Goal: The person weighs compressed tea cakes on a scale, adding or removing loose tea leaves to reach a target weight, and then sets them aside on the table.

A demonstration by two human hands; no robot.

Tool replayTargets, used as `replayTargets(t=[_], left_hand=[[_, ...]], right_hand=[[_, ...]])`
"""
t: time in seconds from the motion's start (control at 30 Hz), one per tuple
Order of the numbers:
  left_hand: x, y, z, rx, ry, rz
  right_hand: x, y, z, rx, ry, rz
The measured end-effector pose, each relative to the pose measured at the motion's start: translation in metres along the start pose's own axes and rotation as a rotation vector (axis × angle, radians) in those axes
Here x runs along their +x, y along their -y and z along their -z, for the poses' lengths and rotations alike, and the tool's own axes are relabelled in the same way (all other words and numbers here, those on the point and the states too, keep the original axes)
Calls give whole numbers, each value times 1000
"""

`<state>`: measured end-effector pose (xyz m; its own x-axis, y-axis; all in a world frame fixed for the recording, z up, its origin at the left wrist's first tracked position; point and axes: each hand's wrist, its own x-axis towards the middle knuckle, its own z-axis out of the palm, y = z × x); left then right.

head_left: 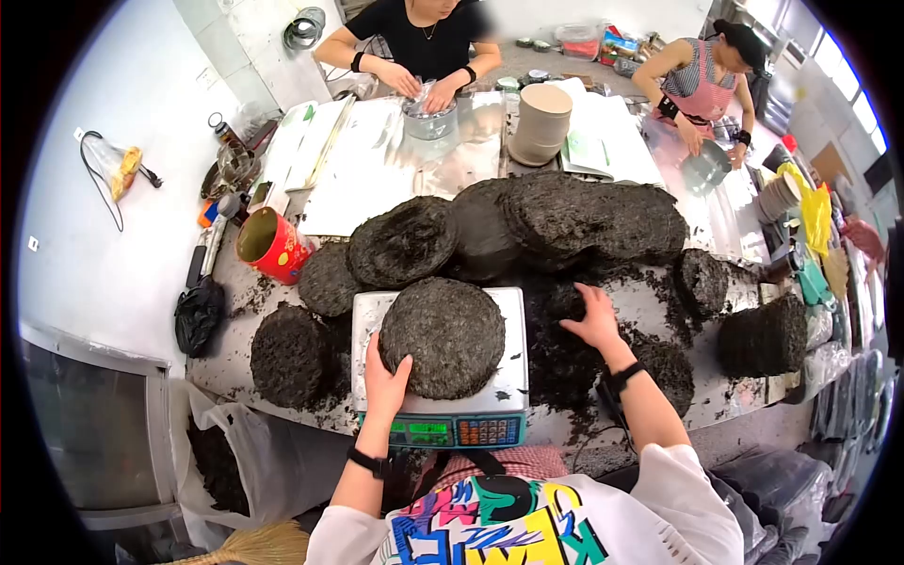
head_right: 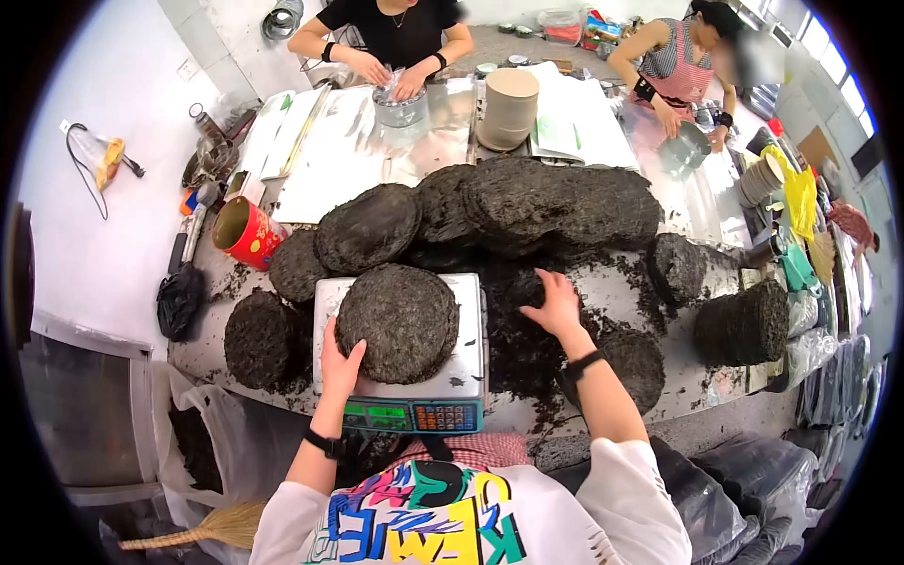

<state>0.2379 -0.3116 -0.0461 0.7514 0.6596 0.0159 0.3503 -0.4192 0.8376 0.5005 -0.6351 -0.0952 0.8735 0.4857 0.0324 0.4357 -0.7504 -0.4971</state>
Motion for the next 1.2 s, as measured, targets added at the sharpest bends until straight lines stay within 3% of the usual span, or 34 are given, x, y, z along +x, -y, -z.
replayTargets(t=[0.1,0.17,0.2,0.3,0.33,0.37,0.43,0.5,0.57,0.63,0.67,0.77,0.83,0.87,0.97,1.07,1.13,1.2], left_hand=[[-20,4,6,-89,-36,50],[-28,13,20,-64,-52,74],[-31,12,25,-62,-80,78],[-42,14,40,-94,-73,149],[-44,14,40,-114,-90,121],[-45,15,39,-160,-90,122],[-43,17,32,-262,-81,120],[-33,37,11,-443,-103,78],[-21,20,-6,-463,-102,93],[-14,-4,-13,-121,-39,-54],[-12,-9,-20,-125,-42,-66],[-12,-21,-36,-149,48,-60],[-16,-23,-37,-131,108,-98],[-15,-15,-38,-222,116,-108],[-19,-7,-14,-252,84,-42],[-18,13,17,-235,-2,-27],[-11,8,45,-218,-42,-48],[5,-17,62,-292,23,-122]], right_hand=[[11,4,-28,-97,202,18],[10,3,-51,-188,286,-76],[7,2,-58,-177,106,15],[11,-22,-72,11,-35,233],[8,-11,-59,88,-148,229],[8,-21,-56,158,-101,142],[4,-11,-28,297,-202,-25],[5,21,6,444,-190,-57],[5,76,31,569,-164,151],[-1,139,43,625,-127,315],[-5,169,47,600,-74,413],[-10,213,19,378,15,667],[-10,224,9,152,118,702],[-15,227,12,7,233,658],[-27,226,38,-55,169,638],[-27,200,67,263,133,511],[-36,159,59,376,-54,338],[-51,109,37,623,-46,-46]])
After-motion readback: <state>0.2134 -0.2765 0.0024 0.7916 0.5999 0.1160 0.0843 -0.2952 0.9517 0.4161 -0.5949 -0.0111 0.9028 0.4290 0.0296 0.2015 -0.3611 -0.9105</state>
